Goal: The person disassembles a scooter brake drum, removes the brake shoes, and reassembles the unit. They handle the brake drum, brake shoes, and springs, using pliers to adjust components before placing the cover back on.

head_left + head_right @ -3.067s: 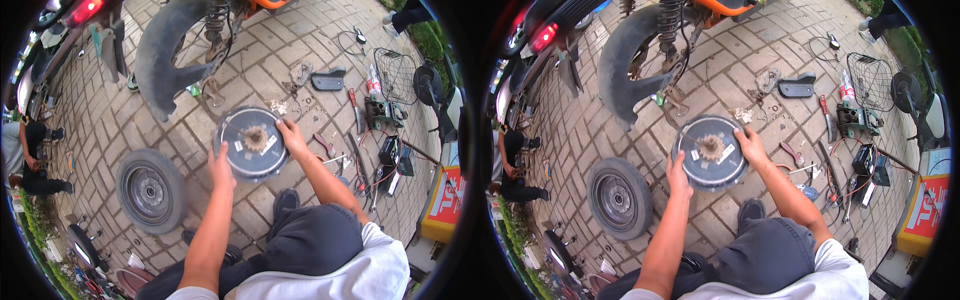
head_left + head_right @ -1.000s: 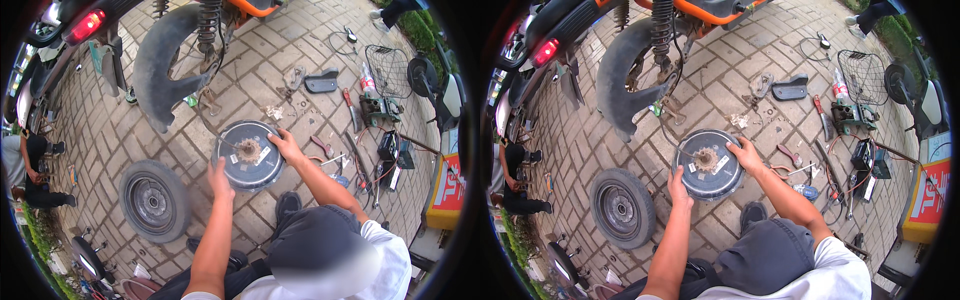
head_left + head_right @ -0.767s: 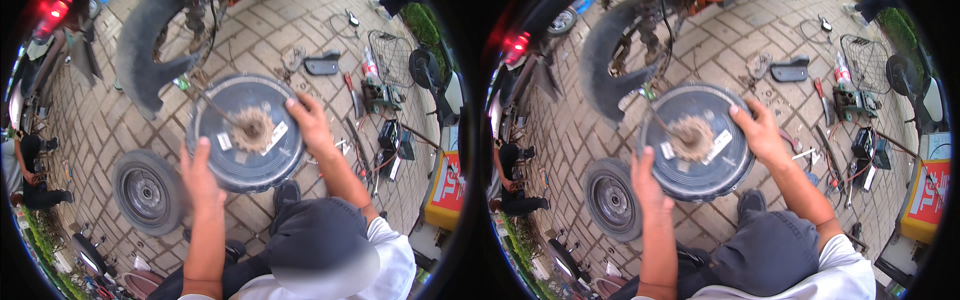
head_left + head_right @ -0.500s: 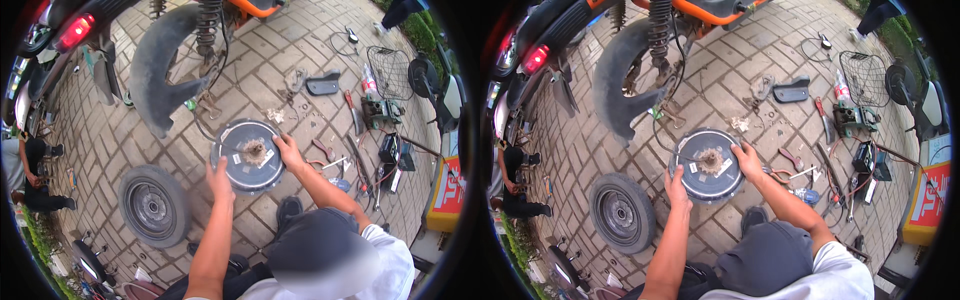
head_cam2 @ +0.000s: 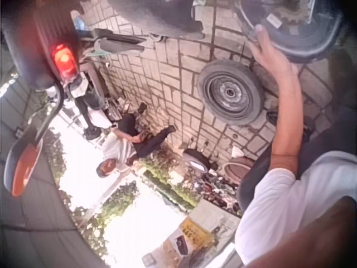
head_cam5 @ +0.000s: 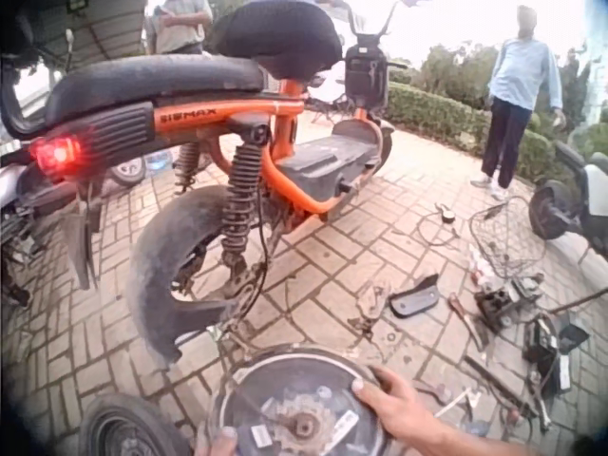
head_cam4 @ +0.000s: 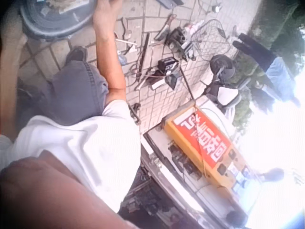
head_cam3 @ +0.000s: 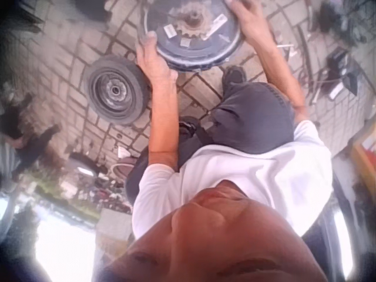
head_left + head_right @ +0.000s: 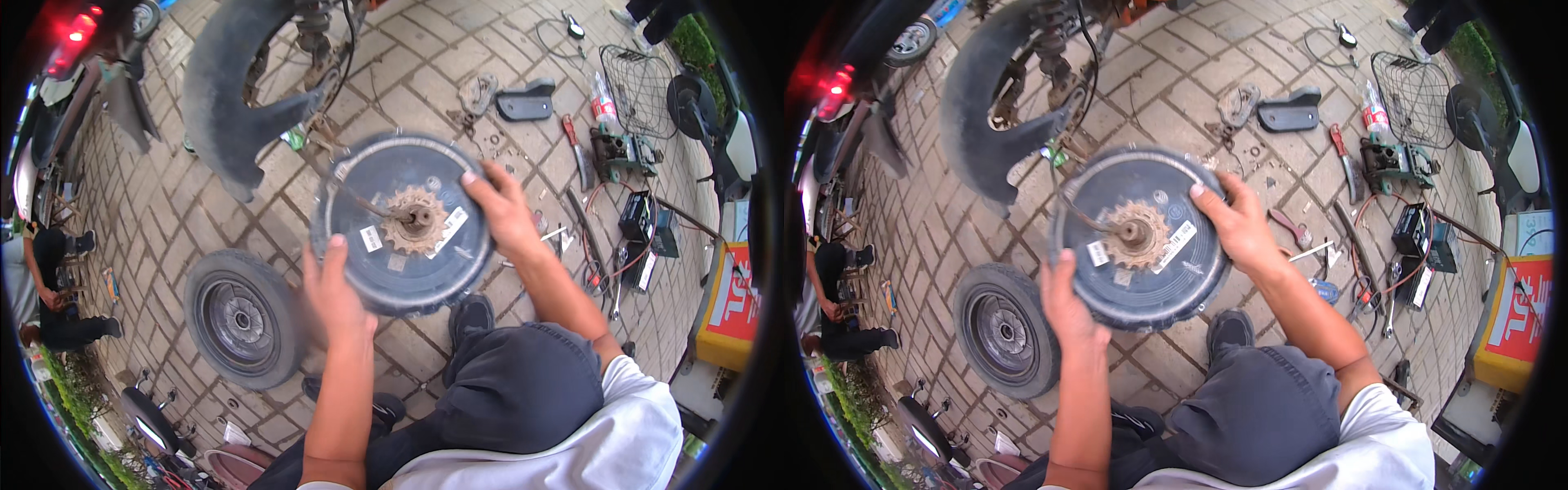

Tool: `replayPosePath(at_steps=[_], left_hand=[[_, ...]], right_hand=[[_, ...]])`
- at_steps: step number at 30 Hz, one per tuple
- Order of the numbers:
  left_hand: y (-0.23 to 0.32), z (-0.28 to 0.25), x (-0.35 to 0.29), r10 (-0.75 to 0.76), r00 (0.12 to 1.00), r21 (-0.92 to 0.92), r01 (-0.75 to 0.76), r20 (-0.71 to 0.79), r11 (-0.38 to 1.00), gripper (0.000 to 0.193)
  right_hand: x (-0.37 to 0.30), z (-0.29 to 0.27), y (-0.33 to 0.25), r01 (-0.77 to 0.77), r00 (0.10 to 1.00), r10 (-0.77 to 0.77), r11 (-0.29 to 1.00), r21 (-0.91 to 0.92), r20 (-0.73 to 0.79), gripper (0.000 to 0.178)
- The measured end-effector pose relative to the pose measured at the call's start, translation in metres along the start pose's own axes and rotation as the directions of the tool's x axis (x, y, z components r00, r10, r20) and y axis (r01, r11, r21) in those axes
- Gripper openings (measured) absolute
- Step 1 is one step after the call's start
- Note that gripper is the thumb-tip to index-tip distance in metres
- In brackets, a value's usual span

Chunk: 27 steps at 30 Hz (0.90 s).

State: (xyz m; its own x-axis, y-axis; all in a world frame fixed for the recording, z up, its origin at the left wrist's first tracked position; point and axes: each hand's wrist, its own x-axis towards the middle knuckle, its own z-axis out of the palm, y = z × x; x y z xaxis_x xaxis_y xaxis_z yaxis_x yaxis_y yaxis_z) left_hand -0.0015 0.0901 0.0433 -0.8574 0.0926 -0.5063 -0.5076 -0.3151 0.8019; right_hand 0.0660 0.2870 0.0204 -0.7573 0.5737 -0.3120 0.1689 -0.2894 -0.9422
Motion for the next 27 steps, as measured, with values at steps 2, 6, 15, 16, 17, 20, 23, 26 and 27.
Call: replayPosePath(at_steps=[2,6,15,16,17,20,23,26,27], left_hand=[[0.005,-0.008,0.003,-0.029,0.988,-0.098,0.044,0.149,0.994,0.046],[-0.099,-0.068,0.061,0.037,0.998,0.093,-0.033,-0.041,0.995,0.06],[-0.098,-0.058,0.071,-0.137,0.99,-0.072,0.138,0.011,0.988,0.056],[-0.1,-0.052,0.067,-0.137,0.99,-0.092,0.138,0.021,0.986,0.055],[-0.098,-0.047,0.067,-0.153,0.987,-0.134,0.159,0.054,0.978,0.053],[-0.088,-0.049,0.069,-0.226,0.965,-0.155,0.245,0.131,0.957,0.047],[-0.053,-0.052,0.058,-0.358,0.905,-0.12,0.391,0.229,0.912,0.051],[-0.042,-0.046,0.049,-0.342,0.896,-0.058,0.371,0.283,0.927,0.054],[-0.046,-0.047,0.05,-0.312,0.912,-0.061,0.339,0.265,0.939,0.054]], right_hand=[[-0.013,0.003,-0.028,0.013,1.0,-0.013,0.999,0.046,0.011,0.045],[0.024,-0.002,0.109,-0.127,0.99,0.122,0.99,-0.06,-0.077,0.053],[0.042,-0.013,0.106,-0.127,0.984,0.116,0.989,0.075,0.136,0.06],[0.042,-0.018,0.106,-0.1,0.984,0.08,0.988,0.119,0.157,0.06],[0.045,-0.021,0.107,-0.114,0.987,0.096,0.984,0.139,0.132,0.06],[0.038,-0.024,0.083,-0.271,0.962,0.263,0.956,0.116,0.077,0.057],[0.024,-0.019,0.047,-0.387,0.921,0.364,0.895,0.224,0.137,0.041],[0.019,-0.027,0.037,-0.415,0.91,0.386,0.861,0.295,0.152,0.038],[0.017,-0.029,0.038,-0.42,0.907,0.392,0.854,0.307,0.152,0.038]])
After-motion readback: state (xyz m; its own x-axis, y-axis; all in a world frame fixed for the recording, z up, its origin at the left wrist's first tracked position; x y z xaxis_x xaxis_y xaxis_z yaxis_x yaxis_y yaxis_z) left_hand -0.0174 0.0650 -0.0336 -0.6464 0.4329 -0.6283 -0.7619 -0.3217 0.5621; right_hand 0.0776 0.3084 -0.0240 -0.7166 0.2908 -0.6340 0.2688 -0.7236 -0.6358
